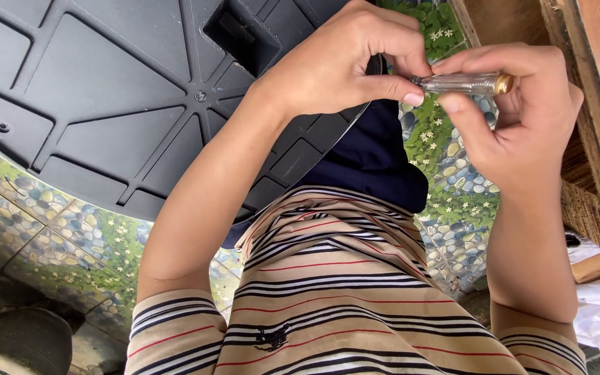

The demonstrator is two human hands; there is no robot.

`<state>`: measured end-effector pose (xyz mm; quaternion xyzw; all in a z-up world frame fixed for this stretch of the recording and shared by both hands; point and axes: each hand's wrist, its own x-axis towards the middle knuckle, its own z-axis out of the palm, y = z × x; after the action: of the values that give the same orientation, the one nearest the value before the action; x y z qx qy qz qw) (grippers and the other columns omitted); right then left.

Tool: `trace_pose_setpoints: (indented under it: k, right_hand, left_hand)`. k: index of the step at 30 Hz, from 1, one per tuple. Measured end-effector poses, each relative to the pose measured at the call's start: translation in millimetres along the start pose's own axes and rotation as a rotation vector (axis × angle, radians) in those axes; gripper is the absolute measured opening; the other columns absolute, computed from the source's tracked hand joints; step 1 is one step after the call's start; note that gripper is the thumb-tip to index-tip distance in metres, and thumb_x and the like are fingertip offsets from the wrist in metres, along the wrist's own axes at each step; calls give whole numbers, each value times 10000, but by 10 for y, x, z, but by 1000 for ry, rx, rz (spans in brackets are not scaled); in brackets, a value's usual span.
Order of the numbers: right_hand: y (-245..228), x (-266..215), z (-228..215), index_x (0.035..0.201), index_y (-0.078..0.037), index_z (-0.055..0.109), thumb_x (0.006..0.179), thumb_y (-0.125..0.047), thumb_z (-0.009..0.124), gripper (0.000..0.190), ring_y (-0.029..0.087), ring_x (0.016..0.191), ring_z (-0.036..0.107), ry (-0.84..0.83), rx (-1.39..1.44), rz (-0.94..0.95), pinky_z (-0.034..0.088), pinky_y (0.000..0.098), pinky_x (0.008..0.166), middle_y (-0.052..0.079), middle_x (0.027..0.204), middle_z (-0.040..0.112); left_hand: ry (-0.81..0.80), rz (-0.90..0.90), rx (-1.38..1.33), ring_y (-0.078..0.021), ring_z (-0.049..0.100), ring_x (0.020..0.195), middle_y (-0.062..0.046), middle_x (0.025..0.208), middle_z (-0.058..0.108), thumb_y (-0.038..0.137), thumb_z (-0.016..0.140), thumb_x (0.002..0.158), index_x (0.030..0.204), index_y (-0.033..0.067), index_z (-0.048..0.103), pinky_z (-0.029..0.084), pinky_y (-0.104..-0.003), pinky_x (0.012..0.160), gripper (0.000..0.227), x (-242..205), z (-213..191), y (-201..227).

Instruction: Disassembling and inspecting the base of an electric fan using a screwdriver and voltage tester.

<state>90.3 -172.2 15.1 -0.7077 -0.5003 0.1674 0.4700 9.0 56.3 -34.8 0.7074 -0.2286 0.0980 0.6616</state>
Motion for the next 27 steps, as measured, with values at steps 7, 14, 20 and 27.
trace_pose_setpoints:
  k: [7, 14, 20, 27]
  right_hand:
    - [-97, 26, -39, 1189, 177, 521, 1210, -85, 523, 263, 424, 1143, 734, -85, -149, -32, 580, 439, 976, 353, 1159, 711]
    - [-71, 26, -54, 1198, 125, 515, 1246, -130, 523, 260, 340, 1086, 742, -67, -249, -12, 404, 328, 682, 288, 1173, 754]
    - [-68, 20, -36, 1189, 132, 510, 1237, -107, 527, 245, 343, 1048, 762, -54, -211, 1, 421, 302, 664, 320, 1165, 742]
    - [-88, -36, 12, 1173, 163, 600, 1226, -14, 658, 194, 404, 1134, 767, -38, -286, -55, 528, 388, 912, 287, 1165, 765]
  left_hand:
    - [-28, -15, 99, -223, 658, 878, -71, 943, 642, 183, 718, 1096, 1067, 41, 737, 459, -344, 768, 146, -58, 11, -80]
    - [-11, -187, -18, -159, 732, 889, -37, 973, 610, 66, 792, 1033, 1111, 54, 704, 586, -274, 782, 119, -58, 27, -38]
    - [-13, -122, 59, -161, 665, 840, -42, 927, 581, 30, 786, 1035, 1122, 43, 732, 611, -266, 766, 103, -47, 8, 9]
    - [13, -202, 16, -122, 592, 798, 0, 882, 588, 2, 898, 951, 979, 105, 624, 532, -254, 723, 294, -59, 33, -7]
